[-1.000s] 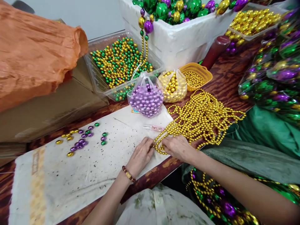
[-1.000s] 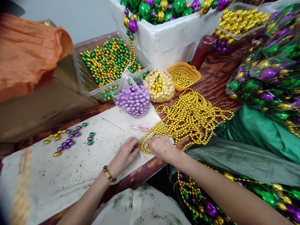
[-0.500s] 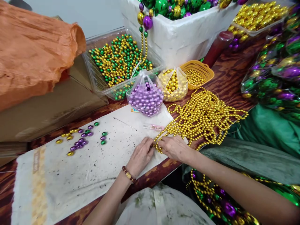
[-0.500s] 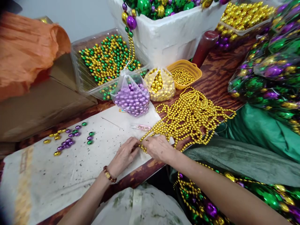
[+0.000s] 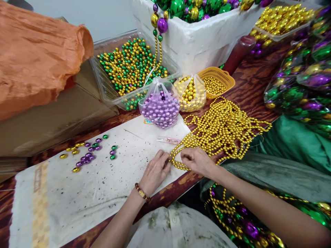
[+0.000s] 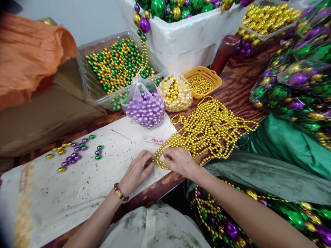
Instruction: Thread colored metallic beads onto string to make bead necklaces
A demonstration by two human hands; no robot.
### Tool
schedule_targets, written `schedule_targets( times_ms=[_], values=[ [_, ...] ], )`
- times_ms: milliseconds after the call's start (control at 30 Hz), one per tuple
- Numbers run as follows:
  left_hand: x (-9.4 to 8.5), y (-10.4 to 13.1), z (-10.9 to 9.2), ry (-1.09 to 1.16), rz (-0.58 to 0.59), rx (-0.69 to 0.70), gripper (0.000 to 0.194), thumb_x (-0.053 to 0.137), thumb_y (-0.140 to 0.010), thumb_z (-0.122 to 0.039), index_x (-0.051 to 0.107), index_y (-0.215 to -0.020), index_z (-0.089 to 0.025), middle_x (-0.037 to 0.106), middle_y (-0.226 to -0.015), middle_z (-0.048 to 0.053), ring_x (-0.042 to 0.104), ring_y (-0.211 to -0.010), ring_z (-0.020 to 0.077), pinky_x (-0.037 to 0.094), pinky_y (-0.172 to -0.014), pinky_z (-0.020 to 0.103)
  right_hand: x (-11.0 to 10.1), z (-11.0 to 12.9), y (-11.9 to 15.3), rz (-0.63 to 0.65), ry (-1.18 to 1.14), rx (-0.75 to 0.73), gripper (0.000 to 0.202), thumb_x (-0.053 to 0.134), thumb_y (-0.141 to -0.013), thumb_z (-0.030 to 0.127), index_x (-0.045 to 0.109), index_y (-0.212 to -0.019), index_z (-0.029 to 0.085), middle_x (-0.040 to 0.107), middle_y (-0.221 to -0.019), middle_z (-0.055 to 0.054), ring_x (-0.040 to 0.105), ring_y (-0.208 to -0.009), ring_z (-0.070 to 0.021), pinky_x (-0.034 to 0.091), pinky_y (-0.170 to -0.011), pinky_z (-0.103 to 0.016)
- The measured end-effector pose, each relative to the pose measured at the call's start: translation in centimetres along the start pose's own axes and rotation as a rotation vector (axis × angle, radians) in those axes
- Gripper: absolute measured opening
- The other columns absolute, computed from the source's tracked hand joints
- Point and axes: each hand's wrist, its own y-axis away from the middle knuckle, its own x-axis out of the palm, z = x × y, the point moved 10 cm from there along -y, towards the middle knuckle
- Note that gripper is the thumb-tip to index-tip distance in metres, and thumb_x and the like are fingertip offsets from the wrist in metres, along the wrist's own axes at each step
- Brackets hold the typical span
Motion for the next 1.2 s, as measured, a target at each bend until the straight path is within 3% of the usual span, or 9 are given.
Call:
schedule_targets(
  times_ms=[133, 267, 433, 700, 900, 1033, 1200],
  values=[
    [-0.6, -0.3, -0.9, 0.064, -0.049, 0.026, 0.016, 0.043, -0.09, -0.014, 0.054, -0.1, -0.021, 0.052, -0.101, 0.004, 0.053, -0.077, 0.0139, 0.045, -0.074, 0.029, -0.9, -2.5, 0.4, -0.063, -0.511, 0.106, 0.015, 0.045, -0.085, 0.022, 0.055, -0.074, 0.018, 0.046, -0.059, 0.005, 0.042, -0.052, -0.0084, 0.032, -0.05, -0.019],
    [-0.8, -0.8, -1.8, 0.092, -0.069, 0.065, 0.016, 0.041, -0.092, -0.016, 0.054, -0.1, -0.021, 0.056, -0.099, 0.004, 0.054, -0.077, 0.0142, 0.045, -0.076, 0.029, -1.7, -3.8, 1.0, -0.064, -0.838, 0.185, 0.014, 0.053, -0.085, 0.03, 0.057, -0.08, 0.017, 0.049, -0.062, 0.005, 0.043, -0.047, -0.0061, 0.034, -0.045, -0.017],
    [-0.5, -1.5, -2.7, 0.067, -0.079, 0.115, 0.018, 0.043, -0.093, -0.018, 0.055, -0.105, -0.021, 0.059, -0.098, 0.004, 0.057, -0.087, 0.0172, 0.044, -0.079, 0.03, -4.0, -4.0, 2.1, -0.113, -0.913, 0.164, 0.016, 0.06, -0.085, 0.034, 0.06, -0.084, 0.018, 0.053, -0.064, 0.005, 0.048, -0.049, -0.0057, 0.036, -0.045, -0.016],
    [1.7, -1.4, -4.5, -0.097, -0.001, 0.234, 0.019, 0.044, -0.093, -0.017, 0.059, -0.104, -0.021, 0.06, -0.105, 0.008, 0.055, -0.1, 0.0226, 0.043, -0.089, 0.039, -7.5, -4.2, 5.2, -0.206, -0.919, 0.079, 0.007, 0.062, -0.087, 0.026, 0.064, -0.084, 0.019, 0.054, -0.071, 0.003, 0.049, -0.051, -0.0063, 0.04, -0.048, -0.019],
    [0.3, -1.5, -4.2, 0.133, -0.081, 0.131, 0.024, 0.044, -0.094, -0.02, 0.059, -0.113, -0.023, 0.06, -0.108, 0.008, 0.055, -0.1, 0.0211, 0.044, -0.09, 0.038, -9.7, -0.4, 6.9, -0.283, -0.77, -0.054, 0.011, 0.06, -0.088, 0.017, 0.063, -0.078, 0.02, 0.053, -0.071, 0.003, 0.048, -0.057, -0.0077, 0.037, -0.052, -0.021],
    [-1.9, -1.0, -6.0, 0.449, -0.118, 0.104, 0.025, 0.046, -0.094, -0.021, 0.061, -0.113, -0.025, 0.062, -0.113, 0.006, 0.056, -0.106, 0.0204, 0.045, -0.094, 0.035, -9.6, 4.7, 7.3, -0.315, -0.439, -0.266, 0.013, 0.055, -0.086, 0.01, 0.063, -0.083, 0.019, 0.06, -0.077, -0.001, 0.055, -0.072, -0.0116, 0.041, -0.062, -0.024],
    [-3.7, 0.6, -7.0, 0.626, -0.057, 0.054, 0.033, 0.045, -0.094, -0.022, 0.06, -0.123, -0.027, 0.058, -0.131, 0.005, 0.052, -0.121, 0.0216, 0.039, -0.106, 0.034, -9.2, 9.2, 7.2, -0.478, -0.056, -0.485, 0.013, 0.05, -0.083, 0.012, 0.062, -0.082, 0.017, 0.058, -0.075, 0.0, 0.054, -0.066, -0.0101, 0.036, -0.057, -0.023]
  ],
)
